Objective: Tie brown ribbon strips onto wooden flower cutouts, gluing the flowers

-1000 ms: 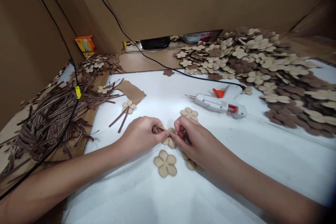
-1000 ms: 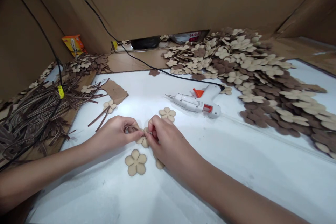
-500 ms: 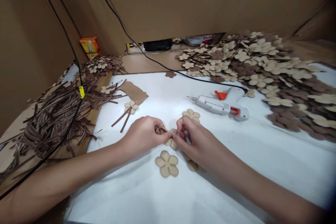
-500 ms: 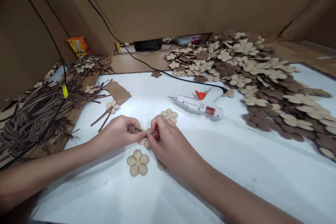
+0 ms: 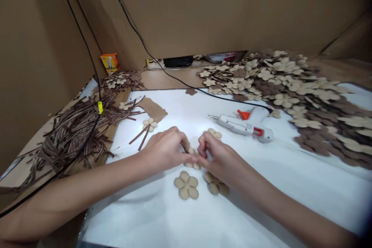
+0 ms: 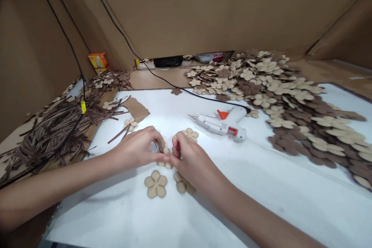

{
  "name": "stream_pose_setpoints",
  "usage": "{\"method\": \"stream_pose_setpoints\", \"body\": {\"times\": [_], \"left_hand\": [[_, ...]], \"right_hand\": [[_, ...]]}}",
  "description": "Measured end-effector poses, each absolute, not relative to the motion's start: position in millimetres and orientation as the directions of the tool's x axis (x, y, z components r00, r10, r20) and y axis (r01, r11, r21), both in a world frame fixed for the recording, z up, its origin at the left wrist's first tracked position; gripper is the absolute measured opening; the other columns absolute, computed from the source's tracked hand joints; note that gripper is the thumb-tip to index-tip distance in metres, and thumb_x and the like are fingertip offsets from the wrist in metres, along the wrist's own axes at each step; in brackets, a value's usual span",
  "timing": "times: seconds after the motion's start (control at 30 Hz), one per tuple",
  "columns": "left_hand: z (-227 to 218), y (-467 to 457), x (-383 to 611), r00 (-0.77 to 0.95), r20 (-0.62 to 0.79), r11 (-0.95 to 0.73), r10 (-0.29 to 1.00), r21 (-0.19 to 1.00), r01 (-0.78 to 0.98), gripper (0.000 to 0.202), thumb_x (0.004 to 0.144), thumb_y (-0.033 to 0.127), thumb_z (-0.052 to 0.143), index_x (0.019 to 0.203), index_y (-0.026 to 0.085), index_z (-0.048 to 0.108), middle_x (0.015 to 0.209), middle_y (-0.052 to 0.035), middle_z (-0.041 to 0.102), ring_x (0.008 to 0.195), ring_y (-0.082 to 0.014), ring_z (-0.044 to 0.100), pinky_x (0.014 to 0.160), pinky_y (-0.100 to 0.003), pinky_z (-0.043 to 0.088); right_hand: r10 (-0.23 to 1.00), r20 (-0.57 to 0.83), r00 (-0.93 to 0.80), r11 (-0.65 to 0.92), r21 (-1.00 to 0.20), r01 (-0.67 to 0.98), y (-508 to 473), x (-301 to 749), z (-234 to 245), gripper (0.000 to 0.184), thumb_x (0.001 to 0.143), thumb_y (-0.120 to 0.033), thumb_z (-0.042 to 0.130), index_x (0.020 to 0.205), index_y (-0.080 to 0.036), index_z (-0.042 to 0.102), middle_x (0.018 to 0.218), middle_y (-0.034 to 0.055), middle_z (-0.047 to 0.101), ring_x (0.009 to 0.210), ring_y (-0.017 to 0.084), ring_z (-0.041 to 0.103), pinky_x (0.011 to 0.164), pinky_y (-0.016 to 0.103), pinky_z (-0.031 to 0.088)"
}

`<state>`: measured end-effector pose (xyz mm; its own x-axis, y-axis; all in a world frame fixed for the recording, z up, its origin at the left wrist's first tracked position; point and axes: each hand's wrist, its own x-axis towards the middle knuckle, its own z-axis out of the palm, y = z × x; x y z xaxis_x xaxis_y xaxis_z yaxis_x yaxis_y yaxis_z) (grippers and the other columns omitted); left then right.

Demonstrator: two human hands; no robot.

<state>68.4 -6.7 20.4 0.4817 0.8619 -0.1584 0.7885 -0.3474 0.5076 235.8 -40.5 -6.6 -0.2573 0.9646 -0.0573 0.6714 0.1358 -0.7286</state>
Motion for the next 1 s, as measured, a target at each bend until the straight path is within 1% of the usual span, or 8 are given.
{"method": "stream_pose_setpoints", "body": {"times": [0.2,0.37,0.53,0.67,0.73,0.8,0.93,1.0], "left_hand": [[27.9,0.5,79.0,0.535,-0.245,-0.395,0.809,0.447,0.803,0.021,0.062,0.040,0.071,0.077,0.026,0.067,0.090,-0.0029,0.055,0.090,-0.0245,0.051,0.071,-0.029,0.040],[37.6,0.9,82.9,0.541,-0.322,-0.405,0.777,0.403,0.821,0.021,0.062,0.035,0.071,0.080,0.023,0.068,0.091,-0.0069,0.054,0.096,-0.0276,0.043,0.075,-0.031,0.039],[29.8,-2.0,79.0,0.555,-0.240,-0.412,0.796,0.457,0.788,0.029,0.064,0.036,0.071,0.091,0.027,0.067,0.092,-0.0061,0.050,0.095,-0.0257,0.040,0.077,-0.031,0.037],[16.3,-3.6,66.8,0.585,-0.150,-0.458,0.797,0.482,0.747,0.020,0.064,0.035,0.071,0.078,0.020,0.068,0.085,-0.0068,0.053,0.093,-0.0256,0.042,0.079,-0.033,0.036],[9.5,-6.1,58.1,0.571,-0.048,-0.451,0.819,0.562,0.694,0.014,0.064,0.027,0.071,0.071,0.016,0.065,0.077,-0.0061,0.057,0.089,-0.0240,0.046,0.080,-0.032,0.036],[3.2,-10.3,48.4,0.512,0.052,-0.403,0.857,0.687,0.605,0.005,0.067,0.016,0.066,0.069,0.015,0.061,0.070,-0.0034,0.060,0.080,-0.0192,0.052,0.077,-0.029,0.038],[-4.6,-19.2,29.1,0.379,0.082,-0.301,0.922,0.767,0.567,0.004,0.071,0.013,0.061,0.075,0.014,0.059,0.071,-0.0023,0.062,0.069,-0.0139,0.057,0.061,-0.022,0.041],[-4.3,-22.5,21.0,0.278,0.054,-0.199,0.959,0.827,0.526,0.014,0.067,0.015,0.066,0.079,0.015,0.060,0.073,-0.0018,0.061,0.068,-0.0141,0.057,0.060,-0.022,0.042]], "right_hand": [[0.970,-0.033,-0.240,0.146,-0.709,0.689,-39.0,236.4,-16.1,0.022,0.075,-0.024,0.050,0.069,-0.024,0.029,0.061,-0.0048,0.047,0.057,0.014,0.044,0.055,0.028,0.034],[0.967,0.034,-0.252,0.159,-0.855,0.494,-31.4,249.0,-11.1,0.020,0.080,-0.036,0.047,0.072,-0.023,0.034,0.059,-0.0045,0.044,0.051,0.012,0.040,0.048,0.026,0.031],[0.961,0.147,-0.236,0.238,-0.872,0.428,-13.8,254.7,34.2,0.020,0.080,-0.042,0.050,0.081,-0.024,0.040,0.067,-0.0026,0.047,0.059,0.013,0.045,0.050,0.024,0.038],[0.898,0.266,-0.350,0.423,-0.744,0.517,11.2,222.1,64.7,0.008,0.078,-0.030,0.049,0.079,-0.023,0.045,0.068,-0.0032,0.049,0.058,0.011,0.045,0.050,0.022,0.037],[0.833,0.307,-0.460,0.538,-0.639,0.549,29.0,195.1,67.8,0.002,0.078,-0.024,0.047,0.078,-0.022,0.048,0.071,-0.0019,0.055,0.062,0.012,0.050,0.056,0.023,0.040],[0.749,0.344,-0.566,0.659,-0.469,0.588,50.0,165.6,62.8,0.008,0.078,-0.019,0.044,0.082,-0.020,0.051,0.075,0.0006,0.059,0.066,0.014,0.052,0.058,0.024,0.040],[0.593,0.344,-0.728,0.802,-0.336,0.494,95.0,114.4,40.3,0.021,0.074,-0.010,0.050,0.090,-0.019,0.061,0.091,0.0058,0.062,0.090,0.020,0.052,0.080,0.030,0.039],[0.500,0.314,-0.807,0.861,-0.284,0.423,113.3,98.3,29.5,0.026,0.069,-0.012,0.060,0.094,-0.020,0.065,0.101,0.0070,0.060,0.096,0.021,0.050,0.084,0.032,0.039]]}}
